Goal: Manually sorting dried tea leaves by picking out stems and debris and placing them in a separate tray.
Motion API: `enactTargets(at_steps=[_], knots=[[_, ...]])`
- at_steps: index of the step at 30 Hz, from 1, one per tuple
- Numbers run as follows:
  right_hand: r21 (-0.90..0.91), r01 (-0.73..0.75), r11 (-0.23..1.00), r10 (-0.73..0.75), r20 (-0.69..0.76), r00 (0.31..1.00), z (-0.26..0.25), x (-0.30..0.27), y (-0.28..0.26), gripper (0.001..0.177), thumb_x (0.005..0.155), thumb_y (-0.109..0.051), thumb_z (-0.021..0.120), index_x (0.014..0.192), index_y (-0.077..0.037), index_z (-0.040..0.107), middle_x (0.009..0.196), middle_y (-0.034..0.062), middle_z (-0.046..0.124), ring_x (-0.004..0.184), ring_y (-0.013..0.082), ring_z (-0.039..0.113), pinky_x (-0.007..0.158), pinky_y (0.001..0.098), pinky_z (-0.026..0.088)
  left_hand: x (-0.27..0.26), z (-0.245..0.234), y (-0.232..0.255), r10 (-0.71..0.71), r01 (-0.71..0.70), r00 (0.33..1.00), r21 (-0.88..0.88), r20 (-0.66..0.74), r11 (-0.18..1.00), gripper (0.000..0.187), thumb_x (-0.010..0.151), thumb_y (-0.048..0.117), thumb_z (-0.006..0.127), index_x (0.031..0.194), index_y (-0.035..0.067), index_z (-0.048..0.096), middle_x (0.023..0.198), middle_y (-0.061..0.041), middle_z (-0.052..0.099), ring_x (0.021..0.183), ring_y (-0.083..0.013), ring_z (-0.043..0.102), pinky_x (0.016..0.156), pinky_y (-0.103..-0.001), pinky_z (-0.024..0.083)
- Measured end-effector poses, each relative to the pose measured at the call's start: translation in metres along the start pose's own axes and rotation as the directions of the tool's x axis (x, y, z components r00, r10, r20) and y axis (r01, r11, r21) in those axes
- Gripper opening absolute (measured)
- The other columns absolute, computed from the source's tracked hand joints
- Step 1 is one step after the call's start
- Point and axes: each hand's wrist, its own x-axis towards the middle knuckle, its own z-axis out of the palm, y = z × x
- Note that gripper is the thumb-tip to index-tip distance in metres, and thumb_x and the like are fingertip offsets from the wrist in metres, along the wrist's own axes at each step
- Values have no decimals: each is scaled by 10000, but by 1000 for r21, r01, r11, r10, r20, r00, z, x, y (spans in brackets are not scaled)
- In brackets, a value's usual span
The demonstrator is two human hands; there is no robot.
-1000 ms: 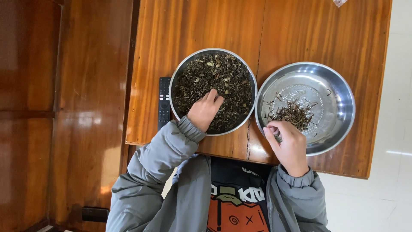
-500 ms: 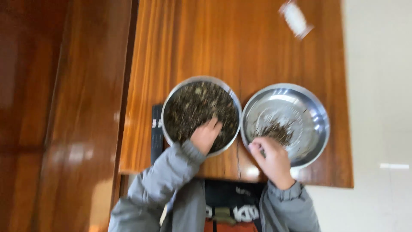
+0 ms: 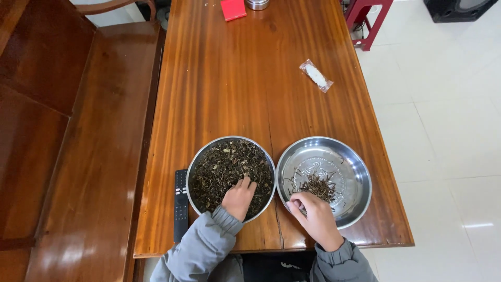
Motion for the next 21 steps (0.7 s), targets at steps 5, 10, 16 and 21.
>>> enactTargets(at_steps=[5, 10, 16, 21], knots=[[-3, 26, 1000, -26, -5, 1000, 11, 1, 2, 143, 974, -239, 650, 929, -105, 671, 769, -3, 690, 640, 98, 657, 548, 225, 556, -8, -28, 1, -62, 58, 998, -128, -25, 990, 197, 830, -54, 710, 932, 73, 599, 900, -90, 608, 555, -200, 675, 342, -328, 532], [13, 94, 996, -94, 36, 995, 15, 9, -11, 134, 974, -243, 664, 937, -115, 645, 826, 2, 678, 662, 100, 643, 601, 252, 558, -13, -33, 16, -85, 29, 994, -603, -65, 797, 65, 988, 59, 629, 1008, 13, 671, 982, -99, 663, 616, -161, 652, 534, -255, 634], [-15, 55, 998, -53, 68, 996, 33, 11, -15, 271, 984, -265, 640, 1132, -40, 666, 1050, 118, 729, 840, 204, 737, 747, 337, 643, -7, -64, 44, -64, -36, 990, -659, -127, 751, 56, 964, 60, 665, 999, 23, 640, 970, -92, 632, 694, -190, 641, 627, -295, 635], [-4, 72, 997, -72, 47, 996, 27, 14, -27, 174, 991, -215, 635, 1023, -47, 669, 954, 78, 718, 786, 193, 712, 691, 337, 611, -7, -79, 47, -55, -47, 990, -681, -128, 731, 61, 963, 40, 635, 1016, 11, 624, 1014, -95, 597, 774, -236, 642, 669, -371, 632]])
